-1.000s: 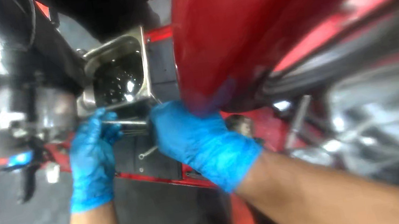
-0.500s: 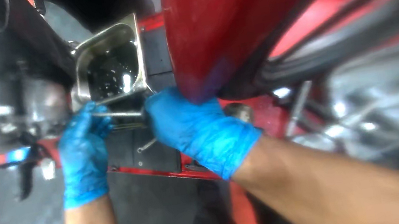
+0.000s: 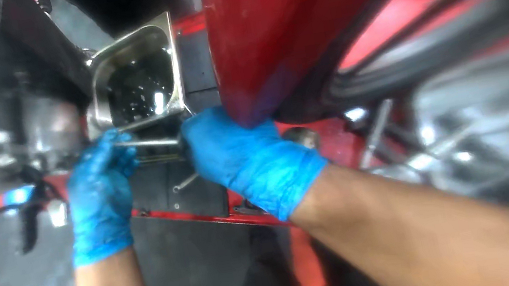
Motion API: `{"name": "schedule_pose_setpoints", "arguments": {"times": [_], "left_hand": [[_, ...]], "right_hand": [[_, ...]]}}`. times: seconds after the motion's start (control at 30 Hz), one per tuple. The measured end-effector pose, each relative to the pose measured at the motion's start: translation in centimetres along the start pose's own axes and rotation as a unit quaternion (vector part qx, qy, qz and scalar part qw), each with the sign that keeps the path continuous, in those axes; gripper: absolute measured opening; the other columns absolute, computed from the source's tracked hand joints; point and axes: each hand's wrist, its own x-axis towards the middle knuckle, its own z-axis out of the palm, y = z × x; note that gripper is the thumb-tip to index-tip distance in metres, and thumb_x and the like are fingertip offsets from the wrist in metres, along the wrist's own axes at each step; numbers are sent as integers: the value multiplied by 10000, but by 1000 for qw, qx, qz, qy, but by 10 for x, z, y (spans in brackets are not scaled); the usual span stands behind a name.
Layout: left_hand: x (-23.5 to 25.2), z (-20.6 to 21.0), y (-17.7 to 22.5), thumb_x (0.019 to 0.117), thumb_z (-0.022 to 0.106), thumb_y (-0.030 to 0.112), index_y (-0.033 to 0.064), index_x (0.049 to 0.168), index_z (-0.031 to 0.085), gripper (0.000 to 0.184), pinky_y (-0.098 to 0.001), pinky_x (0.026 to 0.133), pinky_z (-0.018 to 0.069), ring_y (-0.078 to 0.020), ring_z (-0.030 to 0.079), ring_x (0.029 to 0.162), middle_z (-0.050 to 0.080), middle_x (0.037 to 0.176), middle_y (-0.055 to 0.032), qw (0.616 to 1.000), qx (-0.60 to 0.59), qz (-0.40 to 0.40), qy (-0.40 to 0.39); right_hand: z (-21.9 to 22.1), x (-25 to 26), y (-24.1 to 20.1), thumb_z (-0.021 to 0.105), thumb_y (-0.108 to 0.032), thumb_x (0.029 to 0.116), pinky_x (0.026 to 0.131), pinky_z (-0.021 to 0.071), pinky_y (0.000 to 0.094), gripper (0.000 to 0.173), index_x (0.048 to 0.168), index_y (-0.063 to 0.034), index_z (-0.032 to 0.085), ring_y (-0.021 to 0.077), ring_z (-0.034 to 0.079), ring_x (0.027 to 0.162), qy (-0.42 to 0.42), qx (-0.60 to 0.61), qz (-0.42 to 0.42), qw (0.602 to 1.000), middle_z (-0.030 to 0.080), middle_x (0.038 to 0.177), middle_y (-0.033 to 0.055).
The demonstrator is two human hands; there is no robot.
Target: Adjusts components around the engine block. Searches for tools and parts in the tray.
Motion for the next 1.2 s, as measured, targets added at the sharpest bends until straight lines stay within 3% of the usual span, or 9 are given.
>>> {"name": "schedule_pose_setpoints", "arguments": {"times": [0.27, 0.4, 0.53, 0.63, 0.77, 0.87, 1.0, 1.13, 1.2], "left_hand": [[0, -3, -5, 1055, 544, 180, 36, 1157, 690, 229, -359, 756, 614, -189, 700, 828, 722, 1014, -84, 999, 23, 33, 9], [-1, 0, -8, 1050, 557, 168, 32, 1137, 687, 207, -348, 735, 612, -186, 698, 800, 723, 979, -86, 999, 13, 41, 27], [-3, 4, -10, 1088, 476, 182, 57, 1219, 643, 247, -374, 789, 619, -200, 714, 877, 723, 1067, -87, 999, -35, 33, 15], [-8, 12, -7, 1111, 408, 213, 77, 1315, 606, 315, -418, 863, 609, -229, 713, 977, 704, 1169, -92, 999, -51, -4, -10], [-12, 20, -11, 1117, 382, 203, 60, 1297, 616, 328, -419, 879, 608, -230, 716, 968, 709, 1156, -102, 998, -57, -13, -29], [-13, 18, -12, 1115, 384, 195, 61, 1274, 623, 317, -405, 874, 607, -212, 715, 935, 719, 1092, -90, 998, -61, 1, -30], [-16, 17, -5, 1110, 401, 196, 68, 1249, 636, 301, -366, 823, 609, -175, 702, 845, 713, 1007, -59, 998, -52, -19, -8], [-17, 11, -5, 1105, 418, 247, 94, 1118, 675, 299, -350, 782, 603, -142, 674, 782, 687, 881, -16, 998, -68, -11, 3], [-17, 10, -3, 1098, 448, 270, 103, 1085, 680, 285, -330, 745, 595, -130, 660, 763, 672, 860, -5, 997, -68, -14, 17]], "right_hand": [[2, 28, 16, 684, -330, 833, 646, 500, 553, 179, 803, -153, 681, 277, 664, 792, -137, 68, -52, 987, 666, 804, 72], [-1, 40, 22, 685, -358, 854, 511, 442, 467, 241, 737, -151, 648, 214, 582, 577, -201, 113, -43, 972, 598, 653, 45], [12, 28, 20, 613, -338, 941, 651, 526, 546, 242, 867, -121, 691, 313, 678, 793, -20, 18, -76, 997, 672, 820, 110], [24, 13, 15, 551, -248, 999, 612, 541, 539, 202, 932, -138, 706, 332, 697, 798, 135, 3, -42, 990, 691, 825, 119], [24, 10, 11, 486, -293, 1049, 639, 540, 515, 294, 953, -155, 728, 296, 700, 809, 168, 30, -13, 985, 694, 813, 103], [11, 1, 6, 558, -245, 1003, 639, 546, 514, 171, 1038, -132, 682, 314, 693, 826, 91, -1, -50, 995, 683, 872, 108], [-16, -17, 8, 629, -440, 915, 712, 542, 550, 287, 1089, -215, 662, 276, 686, 907, -54, 53, -26, 997, 695, 951, 44], [22, -21, 40, 572, -596, 980, 444, 553, 358, 349, 1129, -306, 698, 70, 643, 610, -94, 315, -118, 937, 675, 799, -72], [31, -28, 27, 597, -525, 1005, 429, 564, 371, 309, 1083, -263, 740, 88, 645, 558, -132, 434, -92, 886, 700, 777, -36]]}}
